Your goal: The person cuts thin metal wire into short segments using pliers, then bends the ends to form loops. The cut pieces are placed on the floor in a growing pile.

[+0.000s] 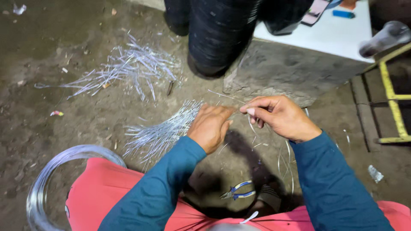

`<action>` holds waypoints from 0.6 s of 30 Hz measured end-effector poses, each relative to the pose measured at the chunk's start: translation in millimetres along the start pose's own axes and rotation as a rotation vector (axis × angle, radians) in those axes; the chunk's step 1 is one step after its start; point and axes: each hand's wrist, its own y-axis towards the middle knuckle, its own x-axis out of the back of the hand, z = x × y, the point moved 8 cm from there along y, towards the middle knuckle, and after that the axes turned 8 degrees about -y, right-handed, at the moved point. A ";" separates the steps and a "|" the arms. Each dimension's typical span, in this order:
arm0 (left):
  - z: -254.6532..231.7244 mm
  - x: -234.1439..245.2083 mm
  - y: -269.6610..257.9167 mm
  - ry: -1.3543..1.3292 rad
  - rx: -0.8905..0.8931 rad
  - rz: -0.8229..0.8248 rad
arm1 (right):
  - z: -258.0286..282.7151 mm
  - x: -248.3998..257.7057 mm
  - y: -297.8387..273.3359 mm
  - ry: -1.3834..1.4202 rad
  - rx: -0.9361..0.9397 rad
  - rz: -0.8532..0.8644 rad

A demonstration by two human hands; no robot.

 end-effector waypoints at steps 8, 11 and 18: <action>15.6 -26.6 -1.1 -0.628 0.405 -0.163 | 27.4 32.5 -45.4 -0.064 0.074 -0.369; 28.0 -36.3 -4.3 -0.834 0.507 -0.251 | 19.9 21.8 -72.2 -0.123 0.082 -0.503; 43.3 -53.5 -15.2 -1.094 0.742 -0.364 | -17.8 8.9 -79.9 -0.095 -0.042 -0.643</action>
